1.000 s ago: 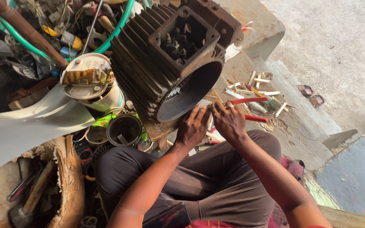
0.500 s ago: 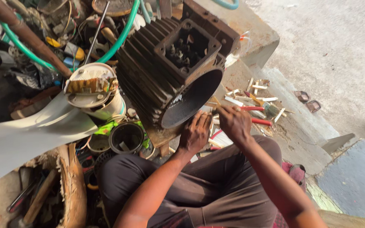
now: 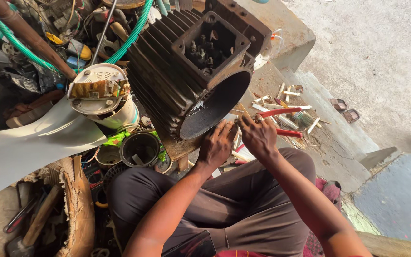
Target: The person sits on the ground and works on a metal engine casing, inserting small white rectangular pieces into the rim of the casing. They use pliers to adjust the pieces and scissors to cut a larger white sheet into smaller pieces for insertion.
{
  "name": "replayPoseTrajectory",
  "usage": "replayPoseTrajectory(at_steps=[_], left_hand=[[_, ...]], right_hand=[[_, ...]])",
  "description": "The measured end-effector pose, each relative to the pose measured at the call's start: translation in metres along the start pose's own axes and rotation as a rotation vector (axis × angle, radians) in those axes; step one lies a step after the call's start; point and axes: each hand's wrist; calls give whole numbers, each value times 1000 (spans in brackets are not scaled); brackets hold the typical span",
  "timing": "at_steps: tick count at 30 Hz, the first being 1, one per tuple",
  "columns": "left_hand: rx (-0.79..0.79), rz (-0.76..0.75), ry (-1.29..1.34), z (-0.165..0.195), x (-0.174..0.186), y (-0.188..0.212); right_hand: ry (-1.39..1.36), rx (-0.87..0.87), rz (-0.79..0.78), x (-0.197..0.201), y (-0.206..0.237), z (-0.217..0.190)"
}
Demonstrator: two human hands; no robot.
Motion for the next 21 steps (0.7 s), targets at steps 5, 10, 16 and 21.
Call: replayPoseTrajectory(at_steps=[5, 10, 16, 21], left_hand=[[-36, -14, -69, 3, 11, -4], [-28, 60, -15, 0, 3, 2], [85, 67, 132, -4, -31, -2], [10, 120, 478, -6, -10, -17]], right_hand=[[-1, -112, -207, -18, -5, 9], [-25, -57, -48, -9, -2, 13], [-48, -7, -6, 6, 8, 3], [-37, -14, 11, 7, 5, 0]])
Point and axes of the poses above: each hand's wrist, its own y-axis away from the middle knuckle, its own x-axis out of the back of the hand, z = x × y, and after that the axes turned 4 degrees about -y, right-handed
